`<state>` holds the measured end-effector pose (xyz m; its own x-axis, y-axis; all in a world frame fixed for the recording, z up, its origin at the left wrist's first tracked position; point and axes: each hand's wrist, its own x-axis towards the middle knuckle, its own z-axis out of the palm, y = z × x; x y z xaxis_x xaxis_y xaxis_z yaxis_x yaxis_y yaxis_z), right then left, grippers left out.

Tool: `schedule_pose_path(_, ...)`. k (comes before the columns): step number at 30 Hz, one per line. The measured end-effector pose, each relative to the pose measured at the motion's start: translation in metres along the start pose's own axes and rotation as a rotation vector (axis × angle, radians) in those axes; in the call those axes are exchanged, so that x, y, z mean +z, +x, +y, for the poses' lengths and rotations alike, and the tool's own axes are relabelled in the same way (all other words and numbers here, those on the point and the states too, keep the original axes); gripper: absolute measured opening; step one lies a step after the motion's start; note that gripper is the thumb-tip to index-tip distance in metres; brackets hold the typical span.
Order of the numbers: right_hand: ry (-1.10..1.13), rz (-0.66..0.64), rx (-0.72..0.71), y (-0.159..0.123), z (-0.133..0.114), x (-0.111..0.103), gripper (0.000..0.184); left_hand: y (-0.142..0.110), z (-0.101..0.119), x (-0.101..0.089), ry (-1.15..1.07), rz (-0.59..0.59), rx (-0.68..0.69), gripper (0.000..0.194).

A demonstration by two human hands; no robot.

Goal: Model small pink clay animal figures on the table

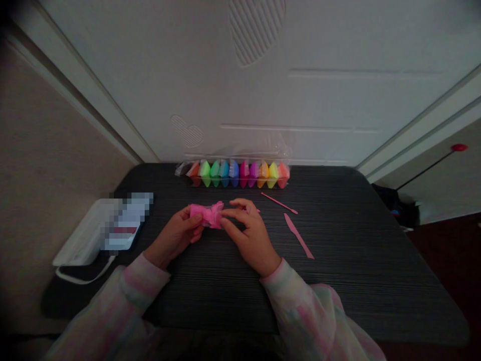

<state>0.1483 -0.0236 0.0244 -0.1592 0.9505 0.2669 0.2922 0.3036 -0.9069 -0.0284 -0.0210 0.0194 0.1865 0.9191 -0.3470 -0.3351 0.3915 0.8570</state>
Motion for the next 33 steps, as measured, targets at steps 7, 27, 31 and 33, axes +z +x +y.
schedule_pose_path(7,-0.048,-0.149,0.0,0.0021,0.0007,-0.0047,0.023,0.0014,-0.0015,-0.0018,0.018,-0.047,-0.017,0.027)
schedule_pose_path(27,-0.266,-0.306,-0.278,0.0026,0.0016,-0.0052,0.012,0.0008,-0.005,-0.0044,0.064,-0.171,-0.039,0.027)
schedule_pose_path(31,-0.292,-0.234,-0.292,0.0011,0.0018,-0.006,0.008,0.0013,-0.0055,-0.002,0.005,-0.155,-0.046,0.026)
schedule_pose_path(33,-0.308,-0.183,-0.28,0.0004,0.002,-0.0056,0.007,0.0014,-0.0054,-0.0003,-0.004,-0.137,-0.04,0.026)
